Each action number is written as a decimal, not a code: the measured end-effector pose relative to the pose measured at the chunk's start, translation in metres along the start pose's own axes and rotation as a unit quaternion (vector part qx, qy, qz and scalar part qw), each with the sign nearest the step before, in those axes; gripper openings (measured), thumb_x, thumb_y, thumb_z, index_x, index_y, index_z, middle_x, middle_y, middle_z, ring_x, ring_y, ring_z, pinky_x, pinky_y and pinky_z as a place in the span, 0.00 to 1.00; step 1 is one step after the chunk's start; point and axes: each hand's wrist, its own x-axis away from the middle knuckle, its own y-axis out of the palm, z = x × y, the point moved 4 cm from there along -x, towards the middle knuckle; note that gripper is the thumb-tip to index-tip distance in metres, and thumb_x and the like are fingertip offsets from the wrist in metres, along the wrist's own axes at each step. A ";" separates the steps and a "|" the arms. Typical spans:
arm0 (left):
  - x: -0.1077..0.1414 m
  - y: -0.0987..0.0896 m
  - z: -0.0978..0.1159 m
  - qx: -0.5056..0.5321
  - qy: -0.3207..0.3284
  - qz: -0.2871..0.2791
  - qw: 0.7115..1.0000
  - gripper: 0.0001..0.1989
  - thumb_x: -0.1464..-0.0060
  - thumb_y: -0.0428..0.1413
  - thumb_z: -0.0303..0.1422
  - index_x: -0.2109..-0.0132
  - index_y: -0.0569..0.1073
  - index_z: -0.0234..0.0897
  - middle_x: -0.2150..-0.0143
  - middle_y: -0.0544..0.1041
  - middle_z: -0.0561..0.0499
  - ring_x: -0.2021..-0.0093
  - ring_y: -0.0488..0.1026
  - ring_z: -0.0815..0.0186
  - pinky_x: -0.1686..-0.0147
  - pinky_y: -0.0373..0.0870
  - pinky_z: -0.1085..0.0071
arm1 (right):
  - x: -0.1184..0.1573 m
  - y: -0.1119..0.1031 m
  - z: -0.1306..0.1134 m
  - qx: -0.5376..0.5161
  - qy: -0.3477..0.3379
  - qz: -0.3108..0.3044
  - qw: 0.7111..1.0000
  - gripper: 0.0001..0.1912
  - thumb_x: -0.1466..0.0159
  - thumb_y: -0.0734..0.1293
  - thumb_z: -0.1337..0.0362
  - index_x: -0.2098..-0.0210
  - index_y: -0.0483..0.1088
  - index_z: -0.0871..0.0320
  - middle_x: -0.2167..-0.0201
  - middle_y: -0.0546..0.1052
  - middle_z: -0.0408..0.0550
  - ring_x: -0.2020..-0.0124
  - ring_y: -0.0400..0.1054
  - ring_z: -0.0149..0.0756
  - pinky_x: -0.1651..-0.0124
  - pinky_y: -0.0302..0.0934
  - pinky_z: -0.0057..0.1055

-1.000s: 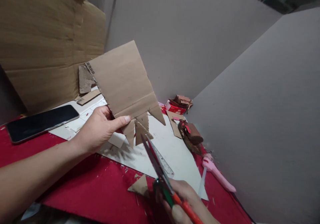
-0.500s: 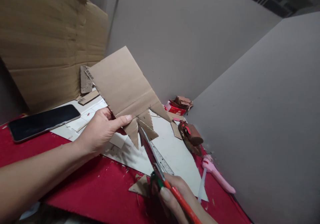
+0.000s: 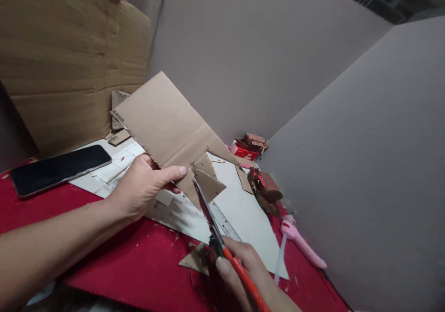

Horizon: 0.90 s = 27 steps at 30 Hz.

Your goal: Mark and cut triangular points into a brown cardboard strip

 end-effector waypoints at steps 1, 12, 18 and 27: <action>0.000 0.001 -0.001 -0.006 -0.004 -0.006 1.000 0.13 0.57 0.71 0.33 0.63 0.82 0.34 0.67 0.82 0.49 0.71 0.75 0.67 0.76 0.71 0.77 | 0.000 0.000 -0.001 -0.008 -0.001 -0.005 1.000 0.26 0.30 0.58 0.40 0.70 0.62 0.56 0.77 0.58 0.38 0.74 0.51 0.32 0.72 0.47 0.31; 0.003 0.003 -0.001 -0.009 -0.008 -0.016 1.000 0.11 0.57 0.72 0.34 0.66 0.81 0.35 0.71 0.80 0.52 0.75 0.72 0.70 0.76 0.68 0.77 | 0.000 0.001 -0.010 -0.049 0.019 -0.010 0.999 0.29 0.31 0.56 0.37 0.70 0.62 0.56 0.78 0.57 0.37 0.77 0.50 0.30 0.73 0.44 0.32; 0.007 0.004 -0.002 -0.036 -0.018 0.012 0.999 0.13 0.58 0.71 0.36 0.67 0.80 0.34 0.72 0.80 0.51 0.75 0.72 0.67 0.75 0.68 0.74 | -0.001 0.004 -0.006 -0.045 0.024 -0.008 0.999 0.30 0.31 0.56 0.36 0.71 0.61 0.56 0.80 0.57 0.37 0.78 0.49 0.30 0.75 0.44 0.31; 0.012 0.007 -0.006 -0.034 -0.040 0.005 0.999 0.14 0.58 0.71 0.38 0.67 0.80 0.33 0.72 0.80 0.48 0.75 0.72 0.66 0.74 0.69 0.72 | -0.003 0.004 -0.003 -0.023 0.014 0.014 1.000 0.28 0.31 0.57 0.38 0.72 0.58 0.54 0.79 0.53 0.36 0.78 0.47 0.30 0.75 0.44 0.31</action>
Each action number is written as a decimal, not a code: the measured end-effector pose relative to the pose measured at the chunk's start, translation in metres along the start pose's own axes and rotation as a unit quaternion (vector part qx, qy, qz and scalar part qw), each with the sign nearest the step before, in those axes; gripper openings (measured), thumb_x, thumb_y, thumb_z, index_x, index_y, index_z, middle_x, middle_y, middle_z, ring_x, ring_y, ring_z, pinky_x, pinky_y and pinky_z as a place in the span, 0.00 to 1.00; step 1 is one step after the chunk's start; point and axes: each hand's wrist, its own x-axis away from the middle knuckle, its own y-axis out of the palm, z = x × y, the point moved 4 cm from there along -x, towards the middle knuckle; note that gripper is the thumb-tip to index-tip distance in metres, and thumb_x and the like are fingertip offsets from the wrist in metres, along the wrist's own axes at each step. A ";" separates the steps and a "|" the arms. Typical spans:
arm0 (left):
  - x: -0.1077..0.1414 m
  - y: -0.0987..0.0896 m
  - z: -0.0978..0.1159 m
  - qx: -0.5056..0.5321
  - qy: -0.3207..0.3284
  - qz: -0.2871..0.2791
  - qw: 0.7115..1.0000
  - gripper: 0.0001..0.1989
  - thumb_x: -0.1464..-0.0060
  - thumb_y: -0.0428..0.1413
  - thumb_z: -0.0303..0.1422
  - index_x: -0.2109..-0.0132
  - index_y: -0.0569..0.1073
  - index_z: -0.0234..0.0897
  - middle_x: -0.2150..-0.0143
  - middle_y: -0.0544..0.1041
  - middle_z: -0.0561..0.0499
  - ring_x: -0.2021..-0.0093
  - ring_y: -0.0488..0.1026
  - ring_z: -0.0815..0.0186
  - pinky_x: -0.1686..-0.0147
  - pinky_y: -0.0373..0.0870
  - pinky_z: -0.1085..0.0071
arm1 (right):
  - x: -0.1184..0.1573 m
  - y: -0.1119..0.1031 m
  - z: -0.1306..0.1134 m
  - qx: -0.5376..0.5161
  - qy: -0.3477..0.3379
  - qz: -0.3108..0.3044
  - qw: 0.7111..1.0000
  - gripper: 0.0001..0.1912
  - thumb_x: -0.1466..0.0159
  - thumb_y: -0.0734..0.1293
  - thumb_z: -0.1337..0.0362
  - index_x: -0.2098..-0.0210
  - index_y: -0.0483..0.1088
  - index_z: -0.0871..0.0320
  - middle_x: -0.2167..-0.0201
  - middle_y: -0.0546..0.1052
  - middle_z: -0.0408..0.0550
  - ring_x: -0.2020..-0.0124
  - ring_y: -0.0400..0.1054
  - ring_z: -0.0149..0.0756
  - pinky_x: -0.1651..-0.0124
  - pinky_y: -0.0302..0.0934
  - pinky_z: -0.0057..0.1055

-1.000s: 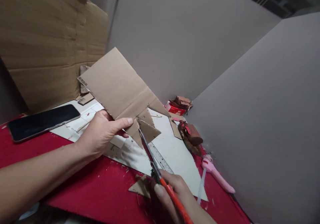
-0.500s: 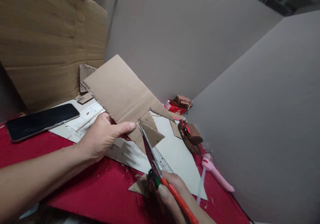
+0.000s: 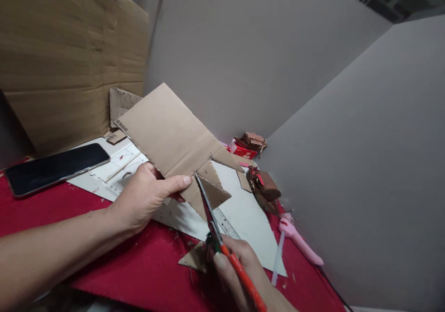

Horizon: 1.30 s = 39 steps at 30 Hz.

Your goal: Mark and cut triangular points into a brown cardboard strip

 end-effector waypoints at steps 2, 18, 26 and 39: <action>-0.001 0.000 -0.001 0.009 -0.004 -0.006 1.000 0.14 0.58 0.71 0.38 0.67 0.80 0.33 0.72 0.79 0.49 0.75 0.72 0.67 0.74 0.69 0.73 | -0.001 0.000 0.001 0.008 -0.010 0.012 1.000 0.28 0.31 0.57 0.38 0.73 0.58 0.54 0.79 0.53 0.36 0.77 0.47 0.30 0.74 0.44 0.31; 0.001 0.005 -0.006 0.090 -0.030 -0.034 0.995 0.13 0.59 0.72 0.30 0.64 0.81 0.35 0.69 0.81 0.51 0.74 0.74 0.67 0.74 0.71 0.75 | -0.002 0.003 0.016 0.023 -0.085 0.011 0.996 0.21 0.28 0.59 0.48 0.71 0.61 0.55 0.77 0.57 0.37 0.77 0.50 0.30 0.74 0.48 0.29; 0.004 0.003 -0.010 0.113 -0.051 -0.040 0.991 0.18 0.54 0.71 0.34 0.55 0.81 0.36 0.54 0.83 0.43 0.64 0.79 0.61 0.72 0.74 0.72 | -0.002 0.004 0.024 0.032 -0.112 0.051 0.992 0.20 0.31 0.63 0.49 0.72 0.58 0.54 0.79 0.56 0.36 0.78 0.49 0.29 0.76 0.47 0.28; 0.004 0.003 -0.010 0.110 -0.039 -0.038 0.992 0.16 0.55 0.71 0.34 0.57 0.81 0.35 0.57 0.83 0.44 0.65 0.78 0.61 0.71 0.75 0.71 | -0.004 0.003 0.022 0.069 -0.079 0.037 0.994 0.21 0.31 0.60 0.44 0.69 0.60 0.54 0.77 0.61 0.38 0.76 0.52 0.31 0.74 0.50 0.29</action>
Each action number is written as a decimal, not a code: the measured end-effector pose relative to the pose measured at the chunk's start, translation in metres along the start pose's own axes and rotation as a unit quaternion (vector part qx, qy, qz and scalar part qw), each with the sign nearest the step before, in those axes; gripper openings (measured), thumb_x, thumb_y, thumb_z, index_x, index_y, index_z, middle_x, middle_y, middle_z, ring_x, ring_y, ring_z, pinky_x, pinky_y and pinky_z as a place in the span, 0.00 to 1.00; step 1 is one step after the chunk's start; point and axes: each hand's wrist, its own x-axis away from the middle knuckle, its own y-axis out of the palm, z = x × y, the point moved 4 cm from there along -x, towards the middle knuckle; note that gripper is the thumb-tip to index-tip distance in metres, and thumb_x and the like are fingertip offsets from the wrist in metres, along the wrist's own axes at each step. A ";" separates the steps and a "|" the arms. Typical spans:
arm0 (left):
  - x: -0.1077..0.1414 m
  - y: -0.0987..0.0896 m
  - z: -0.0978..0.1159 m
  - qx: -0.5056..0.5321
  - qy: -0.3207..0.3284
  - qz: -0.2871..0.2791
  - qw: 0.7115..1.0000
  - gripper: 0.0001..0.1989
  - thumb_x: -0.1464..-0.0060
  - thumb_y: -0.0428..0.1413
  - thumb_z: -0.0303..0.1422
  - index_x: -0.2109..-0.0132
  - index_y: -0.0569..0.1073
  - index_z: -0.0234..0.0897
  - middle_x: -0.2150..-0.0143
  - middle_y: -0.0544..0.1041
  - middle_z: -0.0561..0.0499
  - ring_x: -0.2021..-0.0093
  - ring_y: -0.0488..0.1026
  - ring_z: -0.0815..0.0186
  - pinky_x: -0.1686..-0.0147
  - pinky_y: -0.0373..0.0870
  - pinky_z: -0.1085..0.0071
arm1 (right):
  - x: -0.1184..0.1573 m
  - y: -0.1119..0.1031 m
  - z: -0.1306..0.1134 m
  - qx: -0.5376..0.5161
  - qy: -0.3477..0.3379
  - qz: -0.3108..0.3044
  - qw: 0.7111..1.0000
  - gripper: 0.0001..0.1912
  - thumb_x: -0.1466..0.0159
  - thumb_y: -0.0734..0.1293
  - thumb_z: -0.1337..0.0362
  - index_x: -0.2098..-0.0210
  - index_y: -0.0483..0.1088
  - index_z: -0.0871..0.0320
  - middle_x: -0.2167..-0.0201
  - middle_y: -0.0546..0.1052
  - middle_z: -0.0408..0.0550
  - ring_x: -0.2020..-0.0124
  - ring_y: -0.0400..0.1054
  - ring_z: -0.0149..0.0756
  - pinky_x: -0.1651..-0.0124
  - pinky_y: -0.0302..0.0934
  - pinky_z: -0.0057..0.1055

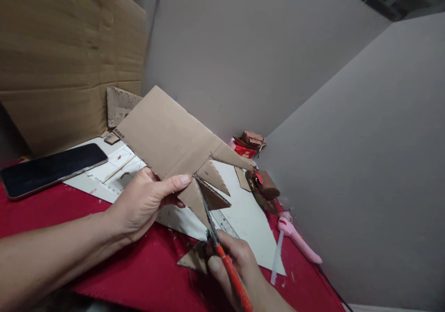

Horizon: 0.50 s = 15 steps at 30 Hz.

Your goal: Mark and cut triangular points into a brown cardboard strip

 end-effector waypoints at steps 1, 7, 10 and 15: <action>0.000 0.000 0.000 -0.006 0.004 0.001 1.000 0.16 0.55 0.71 0.34 0.58 0.82 0.35 0.58 0.83 0.44 0.65 0.78 0.61 0.71 0.75 0.71 | 0.000 0.000 0.000 -0.003 -0.001 0.000 1.000 0.21 0.31 0.60 0.44 0.69 0.60 0.54 0.77 0.61 0.38 0.77 0.52 0.31 0.74 0.49 0.29; -0.001 -0.001 0.001 -0.020 0.012 0.012 1.000 0.15 0.55 0.72 0.35 0.60 0.82 0.35 0.62 0.82 0.46 0.67 0.76 0.63 0.72 0.76 0.72 | 0.000 -0.002 -0.005 -0.024 0.005 -0.018 1.000 0.22 0.31 0.60 0.43 0.69 0.60 0.55 0.77 0.60 0.38 0.76 0.52 0.32 0.73 0.48 0.30; 0.000 0.000 0.000 -0.007 0.006 0.013 1.000 0.15 0.55 0.71 0.34 0.59 0.82 0.36 0.61 0.81 0.47 0.68 0.75 0.64 0.72 0.76 0.71 | -0.001 -0.002 -0.007 -0.030 0.007 -0.022 0.999 0.22 0.31 0.61 0.43 0.69 0.61 0.55 0.77 0.60 0.38 0.76 0.51 0.32 0.73 0.48 0.30; 0.001 0.002 0.000 -0.011 0.002 0.010 1.000 0.13 0.53 0.71 0.36 0.62 0.81 0.36 0.62 0.80 0.48 0.69 0.73 0.66 0.71 0.76 0.72 | 0.000 -0.001 -0.005 -0.047 0.010 -0.014 0.999 0.22 0.30 0.61 0.44 0.70 0.60 0.54 0.78 0.57 0.37 0.76 0.50 0.31 0.73 0.47 0.30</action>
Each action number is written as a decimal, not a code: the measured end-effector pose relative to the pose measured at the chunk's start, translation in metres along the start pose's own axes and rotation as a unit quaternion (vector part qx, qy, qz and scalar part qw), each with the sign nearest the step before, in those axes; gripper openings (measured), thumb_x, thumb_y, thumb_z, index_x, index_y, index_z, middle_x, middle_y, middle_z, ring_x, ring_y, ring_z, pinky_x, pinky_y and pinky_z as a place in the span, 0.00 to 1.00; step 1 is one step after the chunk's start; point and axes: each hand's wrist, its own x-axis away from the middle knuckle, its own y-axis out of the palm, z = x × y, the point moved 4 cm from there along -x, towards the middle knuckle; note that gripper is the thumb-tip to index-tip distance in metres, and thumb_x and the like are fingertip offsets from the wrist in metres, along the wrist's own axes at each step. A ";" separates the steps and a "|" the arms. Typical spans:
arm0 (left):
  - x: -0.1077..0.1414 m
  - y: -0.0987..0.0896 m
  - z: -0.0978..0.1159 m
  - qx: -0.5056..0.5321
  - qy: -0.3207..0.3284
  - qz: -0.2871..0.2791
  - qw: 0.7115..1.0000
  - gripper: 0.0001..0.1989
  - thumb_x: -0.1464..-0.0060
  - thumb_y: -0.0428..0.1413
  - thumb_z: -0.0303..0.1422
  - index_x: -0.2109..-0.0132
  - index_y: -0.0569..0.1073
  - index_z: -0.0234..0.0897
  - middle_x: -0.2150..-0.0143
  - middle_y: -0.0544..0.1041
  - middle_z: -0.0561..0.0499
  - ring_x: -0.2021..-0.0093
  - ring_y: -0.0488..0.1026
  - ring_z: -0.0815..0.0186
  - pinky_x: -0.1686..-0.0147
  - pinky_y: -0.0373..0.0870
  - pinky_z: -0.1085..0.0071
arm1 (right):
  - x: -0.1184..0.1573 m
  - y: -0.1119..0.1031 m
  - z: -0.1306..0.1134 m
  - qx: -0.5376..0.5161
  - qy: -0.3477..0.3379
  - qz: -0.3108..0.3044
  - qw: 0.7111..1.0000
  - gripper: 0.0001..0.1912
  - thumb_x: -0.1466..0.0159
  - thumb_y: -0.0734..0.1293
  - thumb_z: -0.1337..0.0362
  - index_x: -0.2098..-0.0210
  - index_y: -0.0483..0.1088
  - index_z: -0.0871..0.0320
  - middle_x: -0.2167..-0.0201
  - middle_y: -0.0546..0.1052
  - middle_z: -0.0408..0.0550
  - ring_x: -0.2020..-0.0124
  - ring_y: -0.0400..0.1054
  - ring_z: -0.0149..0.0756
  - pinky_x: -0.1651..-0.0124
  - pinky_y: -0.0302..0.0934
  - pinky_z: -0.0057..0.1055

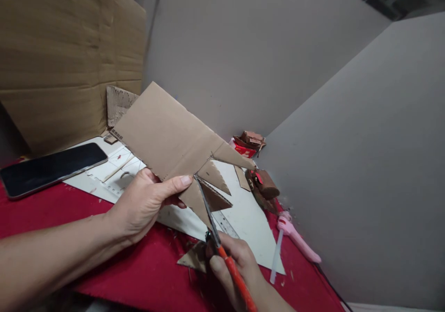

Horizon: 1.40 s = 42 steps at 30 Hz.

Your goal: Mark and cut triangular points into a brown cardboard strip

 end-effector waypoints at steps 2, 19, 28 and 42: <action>-0.001 0.000 0.001 -0.005 0.004 -0.002 1.000 0.13 0.53 0.71 0.37 0.62 0.81 0.36 0.63 0.79 0.49 0.68 0.74 0.66 0.72 0.76 0.73 | 0.001 0.000 0.000 -0.008 -0.008 0.007 1.000 0.21 0.30 0.61 0.46 0.71 0.58 0.54 0.78 0.56 0.36 0.77 0.50 0.31 0.74 0.47 0.30; 0.000 -0.002 0.001 0.026 -0.043 -0.009 0.999 0.18 0.58 0.73 0.35 0.59 0.82 0.34 0.58 0.83 0.44 0.66 0.76 0.65 0.73 0.75 0.74 | -0.001 -0.004 -0.004 0.027 -0.071 0.053 0.996 0.14 0.31 0.65 0.56 0.72 0.64 0.55 0.79 0.61 0.36 0.80 0.52 0.28 0.77 0.50 0.25; -0.003 -0.003 0.001 0.049 -0.071 0.008 0.996 0.19 0.61 0.73 0.33 0.59 0.83 0.33 0.57 0.83 0.43 0.66 0.77 0.63 0.73 0.78 0.71 | -0.002 -0.007 0.004 0.074 -0.041 0.045 0.995 0.16 0.34 0.66 0.56 0.73 0.57 0.53 0.79 0.56 0.34 0.78 0.48 0.30 0.75 0.47 0.27; -0.009 -0.003 0.029 0.104 0.041 -0.005 0.994 0.09 0.53 0.69 0.25 0.62 0.83 0.32 0.63 0.84 0.47 0.67 0.80 0.64 0.69 0.81 0.71 | 0.001 -0.018 0.011 0.195 -0.040 0.068 0.978 0.17 0.33 0.66 0.55 0.74 0.57 0.53 0.79 0.57 0.34 0.78 0.50 0.30 0.76 0.49 0.26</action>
